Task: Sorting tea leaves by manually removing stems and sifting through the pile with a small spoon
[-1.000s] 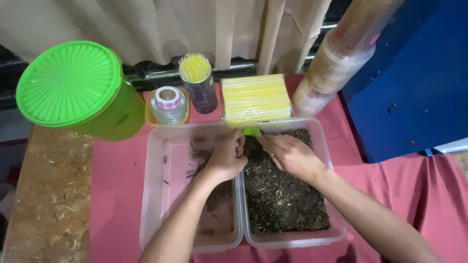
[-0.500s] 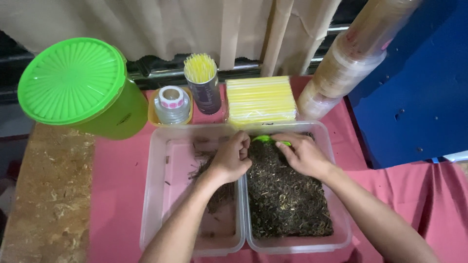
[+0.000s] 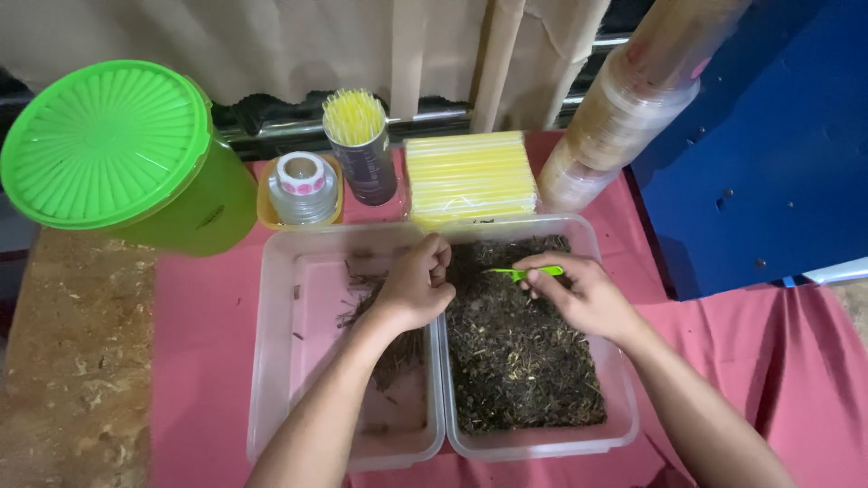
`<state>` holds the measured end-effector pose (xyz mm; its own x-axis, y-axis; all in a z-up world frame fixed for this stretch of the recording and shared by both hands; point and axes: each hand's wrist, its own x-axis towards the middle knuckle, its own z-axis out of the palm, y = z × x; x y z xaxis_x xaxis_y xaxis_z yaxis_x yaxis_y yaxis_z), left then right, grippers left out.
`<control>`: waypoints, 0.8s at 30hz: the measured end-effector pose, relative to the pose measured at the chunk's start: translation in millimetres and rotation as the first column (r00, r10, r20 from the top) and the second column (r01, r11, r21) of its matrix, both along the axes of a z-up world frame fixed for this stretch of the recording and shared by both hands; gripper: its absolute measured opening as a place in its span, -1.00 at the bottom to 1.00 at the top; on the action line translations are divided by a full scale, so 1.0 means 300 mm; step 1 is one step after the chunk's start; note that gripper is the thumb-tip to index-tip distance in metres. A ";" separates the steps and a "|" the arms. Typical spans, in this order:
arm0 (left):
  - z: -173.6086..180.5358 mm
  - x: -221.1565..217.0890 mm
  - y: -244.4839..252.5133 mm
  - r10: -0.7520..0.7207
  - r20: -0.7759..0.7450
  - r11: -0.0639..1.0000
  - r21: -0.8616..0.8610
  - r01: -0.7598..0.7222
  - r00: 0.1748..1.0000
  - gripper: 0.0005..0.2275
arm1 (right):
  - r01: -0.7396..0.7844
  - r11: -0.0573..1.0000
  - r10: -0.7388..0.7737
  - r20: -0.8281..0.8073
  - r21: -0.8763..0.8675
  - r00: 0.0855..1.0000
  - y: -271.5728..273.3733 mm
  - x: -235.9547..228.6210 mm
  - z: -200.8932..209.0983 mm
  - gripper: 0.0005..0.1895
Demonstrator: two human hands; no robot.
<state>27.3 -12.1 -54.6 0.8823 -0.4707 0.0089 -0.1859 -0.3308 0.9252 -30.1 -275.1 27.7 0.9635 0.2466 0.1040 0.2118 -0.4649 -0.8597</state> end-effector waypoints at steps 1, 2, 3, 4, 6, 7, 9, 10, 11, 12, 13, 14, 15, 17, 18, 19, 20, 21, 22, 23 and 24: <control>0.004 -0.001 -0.004 0.000 0.000 1.000 -0.001 0.000 1.000 -0.72 | 0.000 1.000 0.000 0.000 -0.001 1.000 -0.010 -0.009 0.003 -0.76; 0.007 -0.002 -0.008 0.010 -0.007 1.000 -0.003 -0.010 1.000 -0.75 | -0.018 1.000 0.019 0.042 -0.009 0.999 -0.020 -0.018 0.007 -0.77; 0.011 -0.005 -0.009 0.019 -0.015 1.000 -0.004 -0.019 1.000 -0.78 | -0.036 0.999 0.037 0.083 -0.017 0.996 -0.028 -0.028 0.010 -0.78; 0.011 -0.003 -0.008 0.019 -0.016 1.000 -0.003 -0.019 1.000 -0.78 | -0.035 0.999 0.037 0.082 -0.017 0.996 -0.024 -0.035 0.041 -0.78; 0.005 -0.004 -0.007 0.020 -0.024 1.000 -0.008 -0.020 1.000 -0.85 | -0.072 0.990 0.092 0.166 -0.124 0.982 -0.018 -0.055 0.099 -0.80; -0.002 0.007 -0.009 0.019 -0.025 1.000 -0.008 -0.019 1.000 -0.85 | -0.071 0.990 0.091 0.166 -0.124 0.982 -0.023 -0.062 0.100 -0.80; -0.014 0.029 -0.013 0.032 -0.045 0.999 -0.036 -0.034 0.998 -0.91 | -0.054 0.982 0.092 0.208 -0.181 0.974 -0.034 -0.074 0.105 -0.81; 0.006 0.019 -0.013 0.033 -0.045 0.999 -0.037 -0.034 0.998 -0.91 | -0.054 0.982 0.093 0.208 -0.182 0.974 -0.036 -0.081 0.110 -0.81; 0.024 0.004 -0.012 0.025 -0.041 0.999 -0.033 -0.027 0.999 -0.92 | -0.049 0.983 0.085 0.195 -0.179 0.977 -0.039 -0.091 0.114 -0.80; 0.041 -0.010 -0.011 0.018 -0.037 0.999 -0.029 -0.019 0.999 -0.93 | -0.044 0.983 0.077 0.182 -0.176 0.980 -0.041 -0.101 0.118 -0.79; 0.038 -0.010 -0.012 0.024 -0.038 0.999 -0.029 -0.025 0.999 -0.93 | -0.050 0.983 0.082 0.181 -0.176 0.980 -0.038 -0.105 0.122 -0.79; 0.034 -0.010 -0.013 0.012 -0.008 1.000 -0.014 -0.012 1.000 -0.92 | -0.052 0.981 0.090 0.200 -0.187 0.976 -0.036 -0.108 0.126 -0.79; 0.032 -0.009 -0.012 -0.003 0.020 1.000 0.003 0.003 1.000 -0.90 | -0.051 0.979 0.094 0.219 -0.196 0.971 -0.032 -0.113 0.130 -0.79; 0.043 -0.011 -0.008 -0.005 0.017 1.000 -0.007 0.006 1.000 -0.90 | -0.082 0.975 0.128 0.222 -0.206 0.967 -0.006 -0.106 0.152 -0.80; 0.049 -0.012 -0.009 -0.011 0.016 1.000 -0.019 0.012 1.000 -0.90 | -0.110 0.970 0.160 0.226 -0.219 0.961 0.005 -0.105 0.164 -0.80; 0.017 0.002 -0.015 -0.013 0.015 1.000 -0.020 0.013 1.000 -0.90 | -0.108 0.969 0.159 0.225 -0.220 0.961 0.007 -0.104 0.179 -0.80; -0.014 0.015 -0.020 -0.013 0.018 1.000 -0.007 0.013 1.000 -0.90 | -0.113 0.966 0.171 0.243 -0.234 0.955 0.009 -0.103 0.193 -0.82; -0.048 0.025 -0.023 -0.009 0.018 1.000 0.007 0.009 1.000 -0.90 | -0.122 0.961 0.188 0.259 -0.249 0.947 0.012 -0.102 0.207 -0.85; -0.006 0.012 -0.018 -0.006 0.017 1.000 0.006 0.006 1.000 -0.90 | -0.126 0.960 0.191 0.258 -0.249 0.947 0.009 -0.104 0.207 -0.85; 0.035 -0.003 -0.012 -0.015 0.019 1.000 -0.006 0.015 1.000 -0.91 | -0.091 0.958 0.167 0.272 -0.273 0.948 0.007 -0.108 0.207 -0.84; 0.076 -0.017 -0.007 -0.023 0.020 1.000 -0.017 0.024 1.000 -0.92 | -0.055 0.954 0.143 0.286 -0.295 0.948 0.004 -0.111 0.208 -0.83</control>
<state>22.3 -14.4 -31.8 0.8704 -0.4910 0.0350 -0.2120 -0.3098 0.9268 -63.5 -273.8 90.0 0.8666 0.4007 0.2974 0.4971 -0.6400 -0.5859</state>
